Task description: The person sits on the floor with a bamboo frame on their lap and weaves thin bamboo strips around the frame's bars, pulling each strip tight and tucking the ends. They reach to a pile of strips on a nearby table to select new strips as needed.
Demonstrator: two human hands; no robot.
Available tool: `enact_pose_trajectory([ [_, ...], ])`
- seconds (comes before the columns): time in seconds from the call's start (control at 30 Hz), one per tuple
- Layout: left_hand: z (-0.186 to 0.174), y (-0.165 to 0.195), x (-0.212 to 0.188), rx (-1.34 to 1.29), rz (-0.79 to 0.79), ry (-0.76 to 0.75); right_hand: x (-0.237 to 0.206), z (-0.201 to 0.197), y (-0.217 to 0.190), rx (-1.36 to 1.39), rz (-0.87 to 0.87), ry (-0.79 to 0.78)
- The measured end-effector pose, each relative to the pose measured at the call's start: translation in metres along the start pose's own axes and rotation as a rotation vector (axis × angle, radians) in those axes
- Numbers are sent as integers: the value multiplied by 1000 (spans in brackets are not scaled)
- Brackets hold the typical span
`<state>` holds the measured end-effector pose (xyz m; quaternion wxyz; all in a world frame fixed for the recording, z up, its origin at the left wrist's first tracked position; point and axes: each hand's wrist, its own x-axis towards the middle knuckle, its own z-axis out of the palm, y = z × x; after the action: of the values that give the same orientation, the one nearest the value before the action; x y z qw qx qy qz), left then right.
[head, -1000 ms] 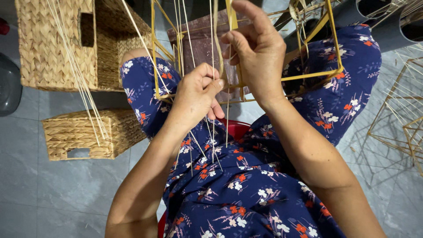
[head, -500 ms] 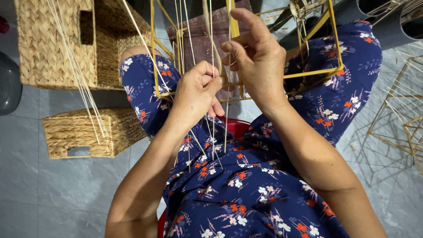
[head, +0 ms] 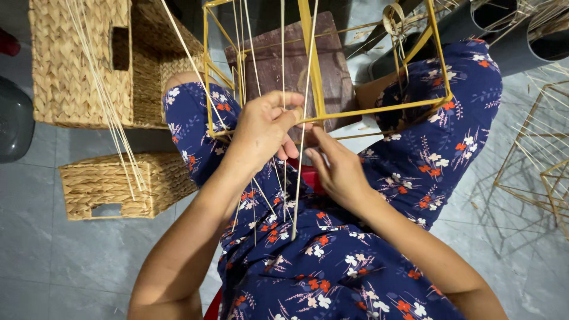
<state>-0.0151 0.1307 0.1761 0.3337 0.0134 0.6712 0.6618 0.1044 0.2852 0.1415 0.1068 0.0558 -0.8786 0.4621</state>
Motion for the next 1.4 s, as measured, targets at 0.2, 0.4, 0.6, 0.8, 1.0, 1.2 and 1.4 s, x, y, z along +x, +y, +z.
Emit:
enact_pose_trajectory([
  [0.2, -9, -6, 12, -8, -121, -72, 13, 35, 30, 59, 120, 0],
  [0.4, -12, 4, 12, 11, -203, -109, 18, 53, 32, 266, 214, 179],
  [0.6, -9, 6, 10, -4, -174, -118, 4, 25, 19, 55, 235, 89],
  [0.8, -4, 2, 7, 22, -115, -105, 2, -19, 10, -72, 246, 41],
  [1.0, 7, 0, -9, 88, 43, -38, 18, -83, 8, 417, 557, -281],
  [1.2, 7, -7, -22, 45, 238, -12, 66, -86, -26, 497, 661, -317],
  [1.4, 23, -8, -15, 84, 294, 233, 105, -70, -30, 705, 563, -132],
])
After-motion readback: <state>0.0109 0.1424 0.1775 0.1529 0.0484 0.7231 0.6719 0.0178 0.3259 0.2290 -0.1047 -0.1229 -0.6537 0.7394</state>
